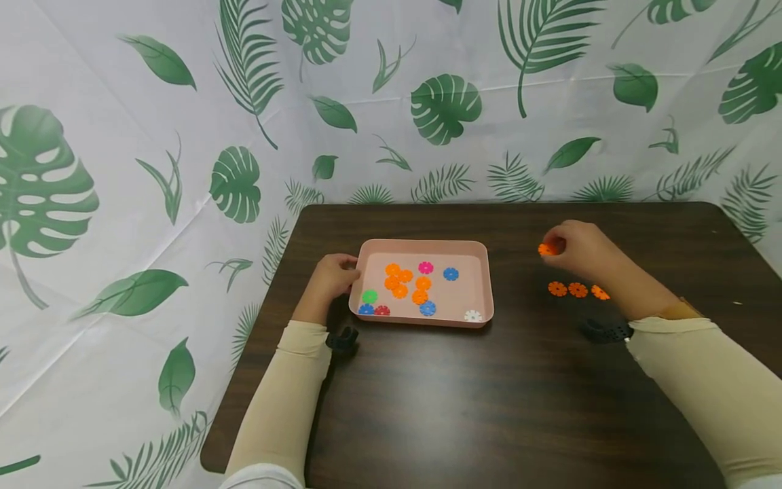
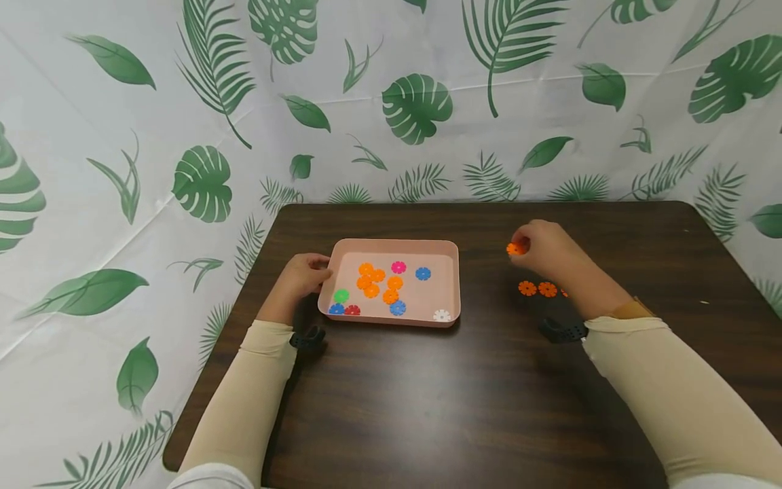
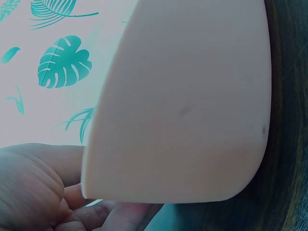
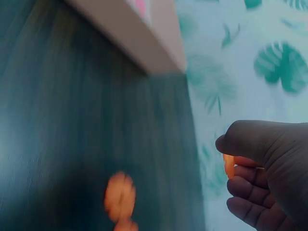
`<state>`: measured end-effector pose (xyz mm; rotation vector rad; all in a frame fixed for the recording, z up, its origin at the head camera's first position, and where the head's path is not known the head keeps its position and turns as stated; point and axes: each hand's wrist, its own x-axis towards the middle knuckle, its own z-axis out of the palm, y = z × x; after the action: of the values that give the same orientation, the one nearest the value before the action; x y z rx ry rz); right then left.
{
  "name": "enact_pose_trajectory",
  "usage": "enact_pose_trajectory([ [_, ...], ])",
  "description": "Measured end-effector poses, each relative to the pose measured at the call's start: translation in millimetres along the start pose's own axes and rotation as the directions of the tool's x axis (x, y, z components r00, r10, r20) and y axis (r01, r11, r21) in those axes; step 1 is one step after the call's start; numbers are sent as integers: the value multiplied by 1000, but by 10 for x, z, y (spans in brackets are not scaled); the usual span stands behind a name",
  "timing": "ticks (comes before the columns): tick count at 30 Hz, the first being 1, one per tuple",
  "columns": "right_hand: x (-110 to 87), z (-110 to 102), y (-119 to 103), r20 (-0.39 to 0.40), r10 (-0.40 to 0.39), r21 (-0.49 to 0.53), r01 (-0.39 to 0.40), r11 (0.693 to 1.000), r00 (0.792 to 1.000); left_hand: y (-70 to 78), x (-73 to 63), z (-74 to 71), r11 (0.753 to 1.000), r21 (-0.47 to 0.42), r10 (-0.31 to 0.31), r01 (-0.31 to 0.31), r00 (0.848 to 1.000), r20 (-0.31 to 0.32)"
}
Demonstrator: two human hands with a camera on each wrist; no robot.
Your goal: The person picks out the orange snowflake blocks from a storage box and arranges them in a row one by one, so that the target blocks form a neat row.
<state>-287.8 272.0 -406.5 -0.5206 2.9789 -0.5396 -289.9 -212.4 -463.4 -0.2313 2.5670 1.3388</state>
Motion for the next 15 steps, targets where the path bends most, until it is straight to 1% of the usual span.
enact_pose_trajectory([
  [6, -351, -20, 540, 40, 117, -20, -116, 993, 992, 14, 0, -14, 1000, 2, -10, 10, 1000, 1],
  [9, -496, -4, 762, 52, 152, -42, -150, 988, 987, 11, 7, -14, 1000, -5, -14, 14, 1000, 5],
  [12, -616, 25, 945, 62, 179, -55, -176, 983, 982, 10, 11, -13, 1000, -9, -21, 21, 1000, 12],
  [15, -709, 50, 1067, 76, 207, -44, -204, 978, 975, 9, 7, -9, 1000, -5, -27, 27, 1000, 15],
])
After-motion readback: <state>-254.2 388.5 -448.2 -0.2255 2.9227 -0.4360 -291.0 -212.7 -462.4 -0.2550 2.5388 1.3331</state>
